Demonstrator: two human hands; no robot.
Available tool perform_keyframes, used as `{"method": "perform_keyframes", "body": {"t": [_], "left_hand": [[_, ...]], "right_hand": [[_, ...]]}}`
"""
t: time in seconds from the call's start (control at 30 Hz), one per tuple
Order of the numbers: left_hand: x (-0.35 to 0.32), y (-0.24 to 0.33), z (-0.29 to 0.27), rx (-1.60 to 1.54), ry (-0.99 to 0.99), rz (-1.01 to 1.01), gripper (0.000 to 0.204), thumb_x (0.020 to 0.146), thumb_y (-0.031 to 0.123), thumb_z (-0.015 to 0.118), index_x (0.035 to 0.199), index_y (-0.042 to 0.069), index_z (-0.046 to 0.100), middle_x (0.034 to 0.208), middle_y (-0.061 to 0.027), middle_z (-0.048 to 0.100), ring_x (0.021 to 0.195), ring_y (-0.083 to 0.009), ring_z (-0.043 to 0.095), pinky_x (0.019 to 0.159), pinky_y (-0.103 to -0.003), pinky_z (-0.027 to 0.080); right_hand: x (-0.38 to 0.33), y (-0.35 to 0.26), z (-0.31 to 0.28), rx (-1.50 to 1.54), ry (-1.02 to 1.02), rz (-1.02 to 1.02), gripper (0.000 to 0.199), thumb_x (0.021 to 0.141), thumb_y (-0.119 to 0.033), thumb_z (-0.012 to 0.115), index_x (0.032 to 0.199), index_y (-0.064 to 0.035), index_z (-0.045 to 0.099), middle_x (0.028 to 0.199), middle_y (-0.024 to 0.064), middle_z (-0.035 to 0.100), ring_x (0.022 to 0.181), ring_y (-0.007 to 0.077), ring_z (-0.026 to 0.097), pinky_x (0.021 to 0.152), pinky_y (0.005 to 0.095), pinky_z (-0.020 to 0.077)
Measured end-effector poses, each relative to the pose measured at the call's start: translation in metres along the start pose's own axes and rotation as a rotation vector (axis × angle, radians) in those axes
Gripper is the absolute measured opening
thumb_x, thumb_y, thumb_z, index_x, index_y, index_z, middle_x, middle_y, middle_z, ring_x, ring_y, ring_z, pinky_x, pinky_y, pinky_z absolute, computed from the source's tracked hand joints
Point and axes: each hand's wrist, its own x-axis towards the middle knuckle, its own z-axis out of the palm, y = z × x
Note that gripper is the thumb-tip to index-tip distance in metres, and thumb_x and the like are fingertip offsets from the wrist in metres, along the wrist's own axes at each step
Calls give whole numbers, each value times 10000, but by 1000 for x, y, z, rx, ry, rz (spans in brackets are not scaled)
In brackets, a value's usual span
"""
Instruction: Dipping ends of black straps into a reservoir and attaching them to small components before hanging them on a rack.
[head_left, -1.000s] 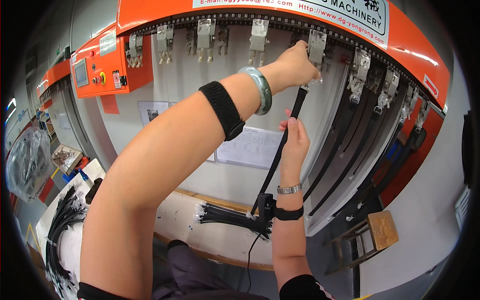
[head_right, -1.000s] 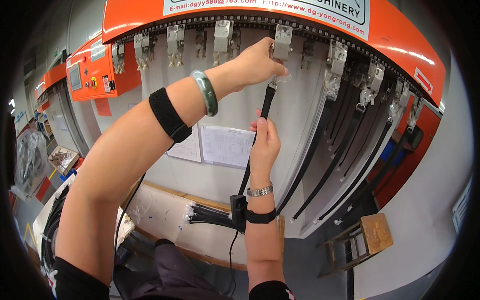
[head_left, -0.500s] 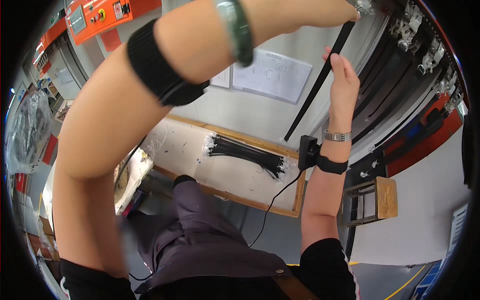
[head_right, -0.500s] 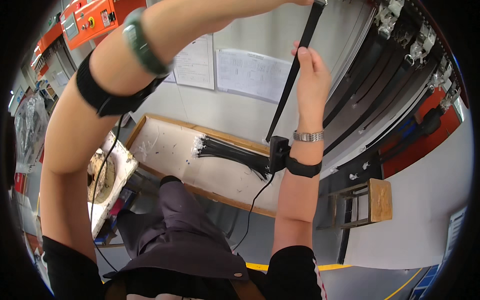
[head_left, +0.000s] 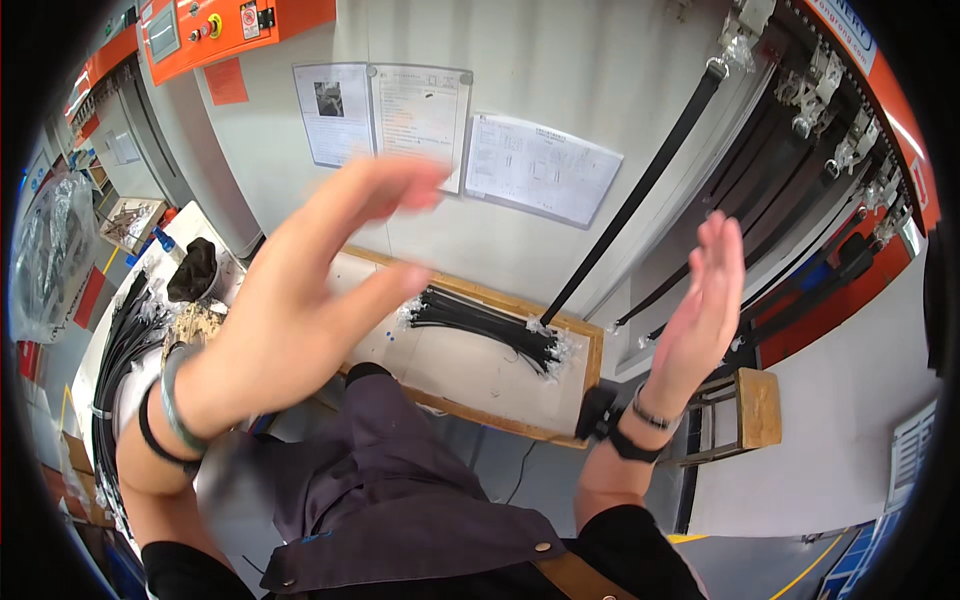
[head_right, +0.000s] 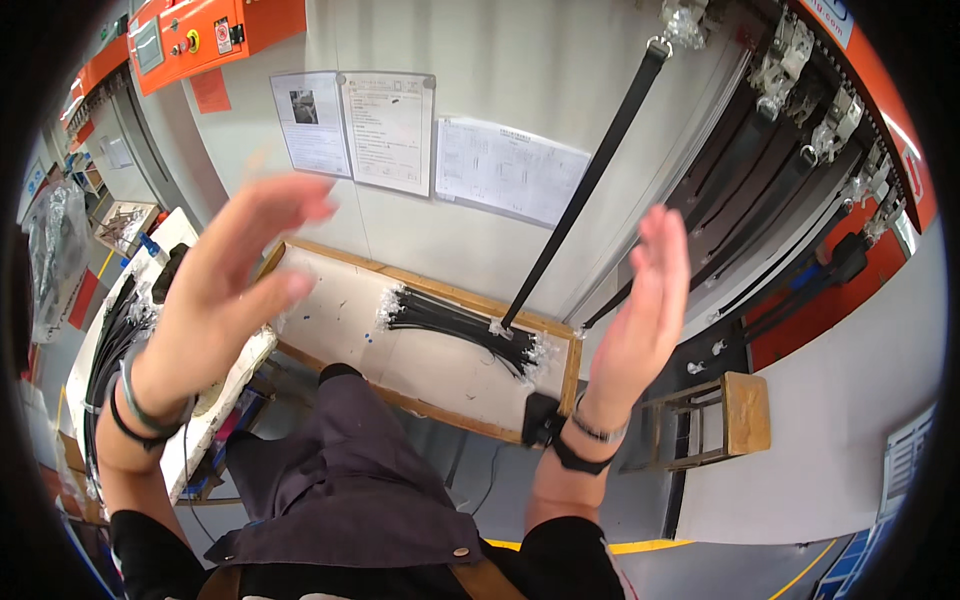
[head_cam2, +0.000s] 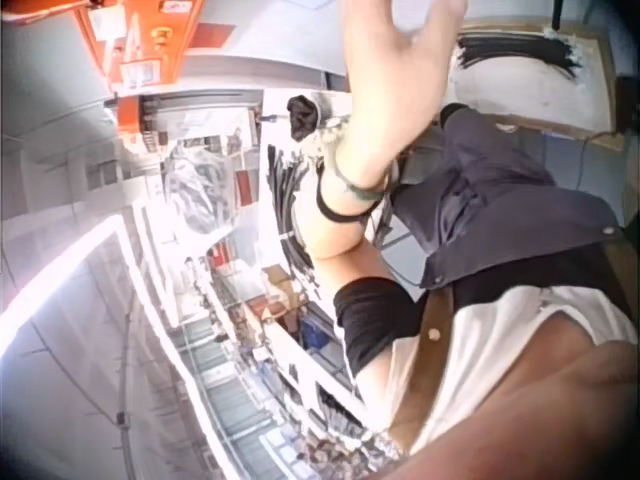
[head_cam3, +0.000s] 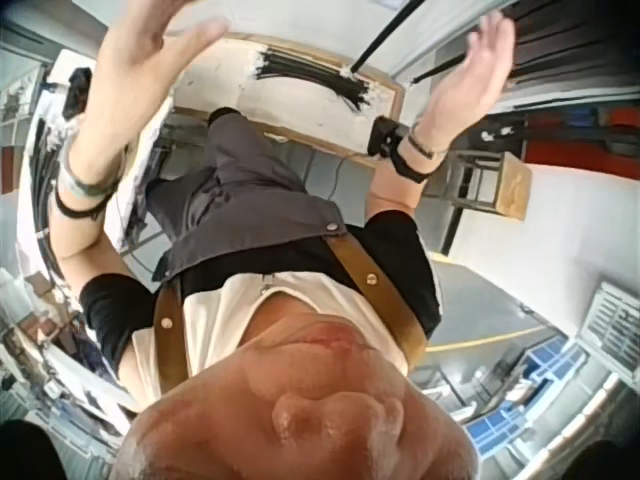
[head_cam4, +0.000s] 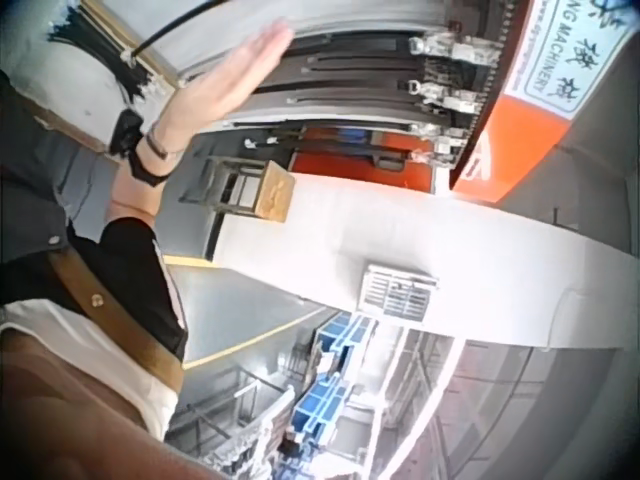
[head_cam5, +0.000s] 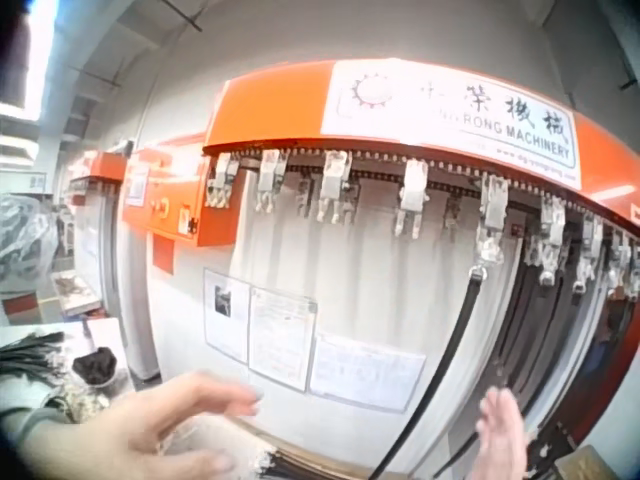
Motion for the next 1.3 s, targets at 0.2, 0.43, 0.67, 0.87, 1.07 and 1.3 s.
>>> {"method": "perform_keyframes", "body": {"t": [0.2,0.43,0.67,0.87,1.07,1.3], "left_hand": [[-98,-21,-41,-405,210,-421,339,818,71,581,1137,5,489,1035,-42,549,1026,-138,502,938,-286,360],[-250,-33,-133,-19,799,-437,92,842,102,594,848,20,551,773,-8,555,699,-86,533,633,-231,464],[-450,-70,-242,558,1158,-953,97,824,120,568,817,26,591,676,-37,597,620,-111,556,568,-247,437],[-490,-124,-305,1182,1041,-1149,134,776,161,549,814,68,638,794,-110,637,825,-283,602,691,-389,471],[-541,-193,-370,1417,824,-1391,185,789,96,491,869,93,658,951,-117,607,919,-297,576,777,-418,474],[-550,-201,-381,1218,1024,-1382,232,796,292,614,932,109,657,1057,-129,571,980,-297,551,826,-408,464]], "right_hand": [[-38,-4,32,632,-239,364,938,818,-708,278,1355,60,255,1381,184,332,1240,248,361,972,313,310],[-99,-10,131,726,-494,501,146,874,-125,521,937,6,511,805,45,470,674,108,443,587,248,420],[-163,-21,234,773,-892,596,92,897,-64,462,873,9,511,672,23,435,558,80,420,520,215,405],[-178,-43,265,643,-1028,583,127,899,-88,468,924,18,532,656,39,489,569,86,455,536,209,403],[-181,-44,255,547,-1013,571,139,903,-126,472,933,-4,532,661,6,445,598,72,418,557,206,368],[-178,-35,252,452,-947,625,136,901,-129,480,944,-10,529,655,7,454,597,69,432,555,196,373]]}}
